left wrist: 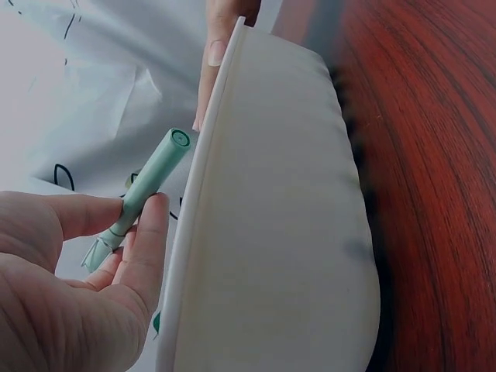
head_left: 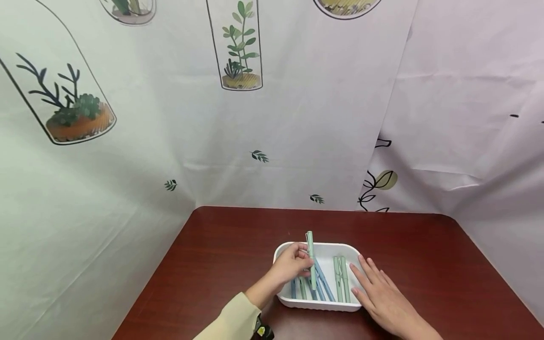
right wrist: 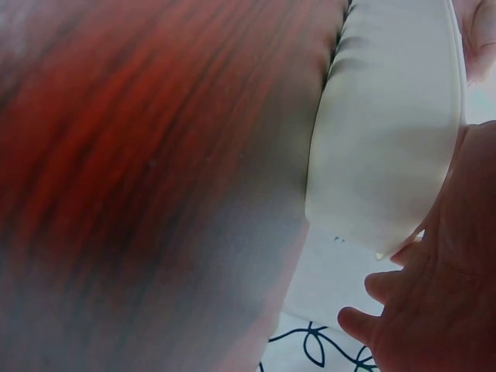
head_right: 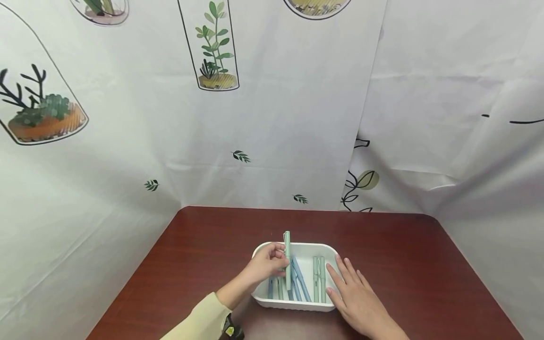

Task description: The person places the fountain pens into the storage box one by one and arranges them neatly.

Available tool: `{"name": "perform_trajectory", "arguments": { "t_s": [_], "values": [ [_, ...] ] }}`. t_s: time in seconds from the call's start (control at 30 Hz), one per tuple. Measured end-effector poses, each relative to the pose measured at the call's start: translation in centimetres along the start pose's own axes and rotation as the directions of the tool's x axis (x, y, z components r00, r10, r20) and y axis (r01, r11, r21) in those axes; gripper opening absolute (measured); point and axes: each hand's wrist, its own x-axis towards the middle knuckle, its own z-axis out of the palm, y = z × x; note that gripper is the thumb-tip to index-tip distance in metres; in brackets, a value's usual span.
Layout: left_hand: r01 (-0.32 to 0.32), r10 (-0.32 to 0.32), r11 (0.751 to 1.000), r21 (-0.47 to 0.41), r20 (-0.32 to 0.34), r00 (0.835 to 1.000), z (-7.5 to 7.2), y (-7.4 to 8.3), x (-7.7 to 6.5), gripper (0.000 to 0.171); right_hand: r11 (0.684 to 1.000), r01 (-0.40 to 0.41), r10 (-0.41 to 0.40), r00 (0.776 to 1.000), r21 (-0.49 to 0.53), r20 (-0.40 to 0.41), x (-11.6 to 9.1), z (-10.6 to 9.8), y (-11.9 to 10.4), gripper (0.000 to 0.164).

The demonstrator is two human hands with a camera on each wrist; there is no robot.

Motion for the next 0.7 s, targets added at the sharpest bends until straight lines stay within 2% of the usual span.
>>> {"name": "perform_trajectory", "arguments": {
  "t_s": [0.17,0.37,0.7],
  "values": [
    [0.011,-0.011,1.000,0.022,0.001,1.000,0.4,0.1,0.3,0.036,1.000,0.002,-0.002,1.000,0.009,-0.008,0.1,-0.1,0.0,0.054],
    [0.026,-0.027,0.999,0.022,0.029,0.999,1.0,0.2,0.2,0.034,1.000,-0.019,0.018,0.999,0.023,0.045,0.2,-0.2,0.0,0.054],
    [0.022,-0.025,0.998,0.058,0.050,0.998,1.9,0.2,0.5,0.030,0.998,-0.050,0.048,0.996,0.030,0.074,0.4,-0.3,0.2,0.055]
  ]
}}
